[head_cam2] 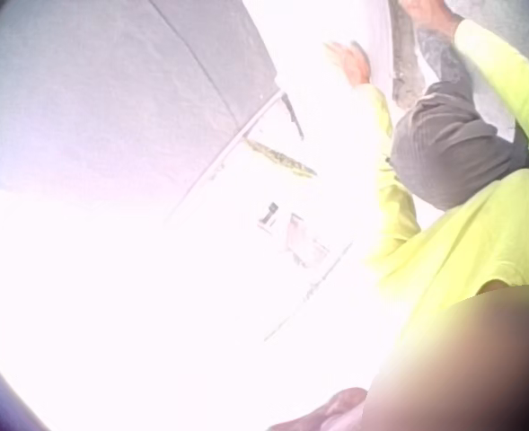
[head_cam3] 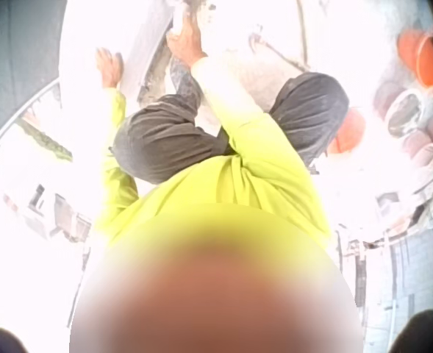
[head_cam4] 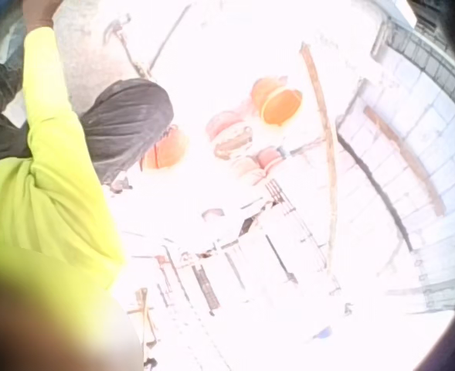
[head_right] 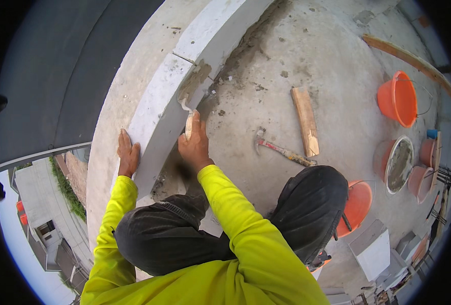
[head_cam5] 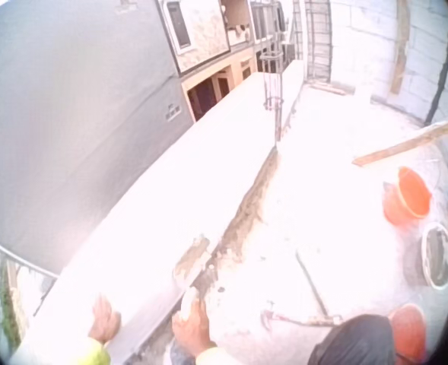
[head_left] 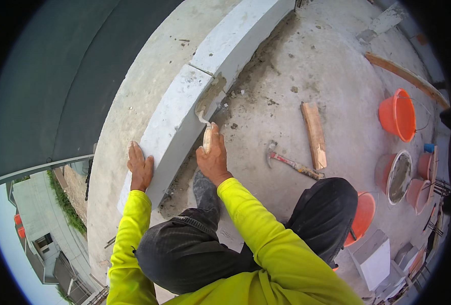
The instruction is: The person positions white concrete blocks along a curved edge on a rooftop, secures them with nails using a hammer, and applies mortar into the joints with a trowel. The person repeatedly picks up blocks, aligns them, hammers nails, and fills gaps with mortar.
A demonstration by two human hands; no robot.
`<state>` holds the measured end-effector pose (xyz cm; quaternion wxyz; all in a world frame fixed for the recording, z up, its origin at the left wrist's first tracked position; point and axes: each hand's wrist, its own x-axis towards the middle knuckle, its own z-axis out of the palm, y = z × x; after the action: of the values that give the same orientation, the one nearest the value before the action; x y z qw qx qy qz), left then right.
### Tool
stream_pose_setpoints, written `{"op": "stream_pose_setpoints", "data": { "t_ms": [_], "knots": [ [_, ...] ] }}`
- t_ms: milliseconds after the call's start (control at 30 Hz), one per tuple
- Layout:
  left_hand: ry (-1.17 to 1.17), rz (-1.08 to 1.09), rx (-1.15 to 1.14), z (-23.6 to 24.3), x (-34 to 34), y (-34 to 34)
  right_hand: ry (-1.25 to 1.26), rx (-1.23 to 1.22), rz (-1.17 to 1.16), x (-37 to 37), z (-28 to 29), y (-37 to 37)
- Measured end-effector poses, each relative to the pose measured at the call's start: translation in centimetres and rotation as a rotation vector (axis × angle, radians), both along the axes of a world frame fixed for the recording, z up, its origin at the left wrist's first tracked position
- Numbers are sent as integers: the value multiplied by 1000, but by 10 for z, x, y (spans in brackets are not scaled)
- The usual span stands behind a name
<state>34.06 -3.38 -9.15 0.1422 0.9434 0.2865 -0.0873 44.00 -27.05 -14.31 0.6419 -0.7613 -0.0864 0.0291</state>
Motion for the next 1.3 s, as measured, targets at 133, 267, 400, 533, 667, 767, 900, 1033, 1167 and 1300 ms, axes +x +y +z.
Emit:
{"op": "stream_pose_setpoints", "data": {
  "t_ms": [133, 267, 400, 533, 667, 767, 900, 1033, 1167, 1300],
  "knots": [
    [-14, -20, 8, 0, 1, 2, 304, -92, 81, -26, 5, -9],
    [-20, -35, 1, -1, 1, 3, 100, -31, -54, -22, -8, -17],
    [-8, -11, 2, -2, -2, 2, 70, -100, -37, 18, -35, 2],
    [-51, -39, 18, -2, 0, 1, 251, -37, 29, 7, -39, -2],
    [0, -12, 4, -1, 2, 3, 593, 177, 120, -11, -27, -27],
    [-24, -31, -6, -2, -1, 4, 654, 237, -14, 12, -20, -27],
    [-13, -13, 0, -3, -1, 4, 534, 276, 123, 25, -9, -27],
    [-23, -30, 9, -1, 1, 3, 819, 168, 155, -5, -7, -54],
    [7, -17, 7, 1, 1, 2, 667, 270, 71, 17, -38, -57],
    [-8, -30, 17, -2, -1, 3, 686, 183, -17, 43, -63, -34]
  ]
}}
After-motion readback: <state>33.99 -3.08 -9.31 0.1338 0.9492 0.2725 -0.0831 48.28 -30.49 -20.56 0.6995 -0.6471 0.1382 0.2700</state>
